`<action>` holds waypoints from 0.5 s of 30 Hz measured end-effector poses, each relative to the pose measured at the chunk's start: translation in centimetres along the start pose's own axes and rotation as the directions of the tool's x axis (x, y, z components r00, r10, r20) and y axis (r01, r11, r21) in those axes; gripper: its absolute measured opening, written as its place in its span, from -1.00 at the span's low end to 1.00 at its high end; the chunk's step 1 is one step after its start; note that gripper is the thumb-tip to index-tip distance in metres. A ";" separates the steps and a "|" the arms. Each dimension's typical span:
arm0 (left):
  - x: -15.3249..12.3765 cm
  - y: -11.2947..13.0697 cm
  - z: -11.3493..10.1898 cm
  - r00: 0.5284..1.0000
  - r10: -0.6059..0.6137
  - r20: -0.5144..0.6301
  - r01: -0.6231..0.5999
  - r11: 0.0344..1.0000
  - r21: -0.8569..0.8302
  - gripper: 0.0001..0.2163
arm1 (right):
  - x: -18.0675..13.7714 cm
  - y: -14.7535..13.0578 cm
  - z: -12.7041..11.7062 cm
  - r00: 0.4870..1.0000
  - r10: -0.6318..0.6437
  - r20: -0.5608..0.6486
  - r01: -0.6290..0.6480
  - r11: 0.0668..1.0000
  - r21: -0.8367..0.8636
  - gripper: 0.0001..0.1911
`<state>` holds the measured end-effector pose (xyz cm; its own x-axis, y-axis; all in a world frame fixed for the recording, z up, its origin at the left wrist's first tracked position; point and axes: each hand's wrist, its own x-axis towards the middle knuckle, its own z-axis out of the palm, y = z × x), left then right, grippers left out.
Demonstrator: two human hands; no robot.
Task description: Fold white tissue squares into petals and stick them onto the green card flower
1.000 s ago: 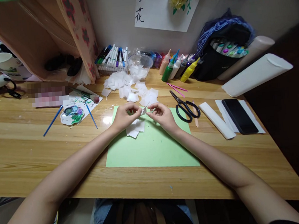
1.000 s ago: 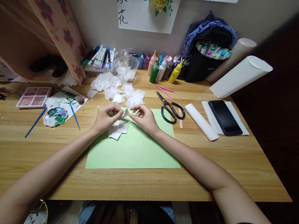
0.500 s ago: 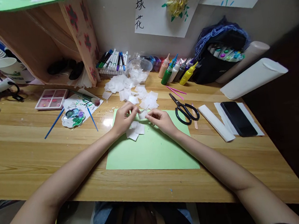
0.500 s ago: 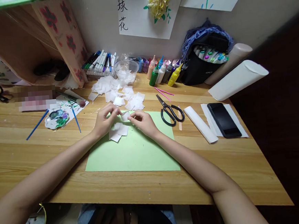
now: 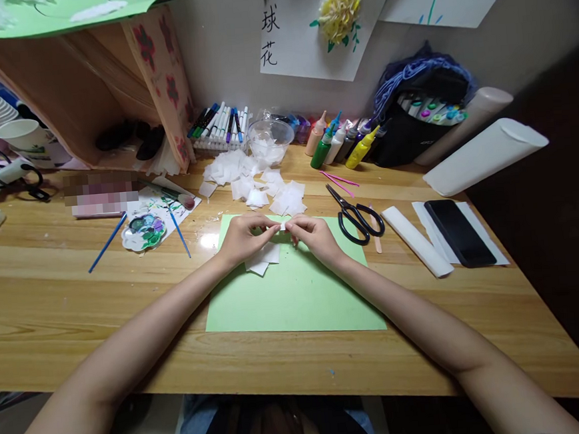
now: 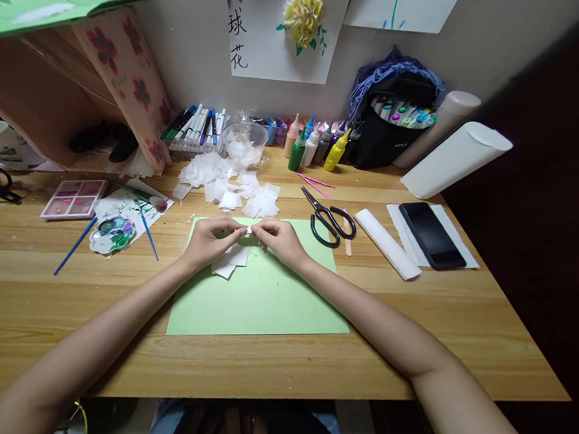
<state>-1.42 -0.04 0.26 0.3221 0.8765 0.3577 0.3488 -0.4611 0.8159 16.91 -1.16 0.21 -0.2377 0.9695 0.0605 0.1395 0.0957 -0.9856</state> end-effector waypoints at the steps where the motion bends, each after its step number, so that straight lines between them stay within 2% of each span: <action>1: 0.0 0.0 0.0 1.000 -0.016 -0.003 0.016 1.000 -0.007 -0.83 | 0.0 0.1 0.0 1.000 0.007 0.000 -0.007 1.000 0.013 -0.70; 9: -0.3 0.2 0.1 0.994 -0.098 -0.050 0.101 0.993 0.056 -0.81 | -0.1 0.5 0.3 0.999 -0.031 -0.014 0.030 0.998 -0.050 -0.74; 15: 0.2 0.2 0.1 0.961 -0.275 -0.015 0.269 0.948 -0.169 -0.77 | -0.1 0.5 0.4 0.999 0.000 -0.036 -0.002 0.999 -0.049 -0.71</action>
<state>-1.19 0.02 0.40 0.2008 0.9715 0.1261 0.2688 -0.1784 0.9465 16.61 -1.28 -0.32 -0.2030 0.9770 0.0660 0.1870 0.1048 -0.9768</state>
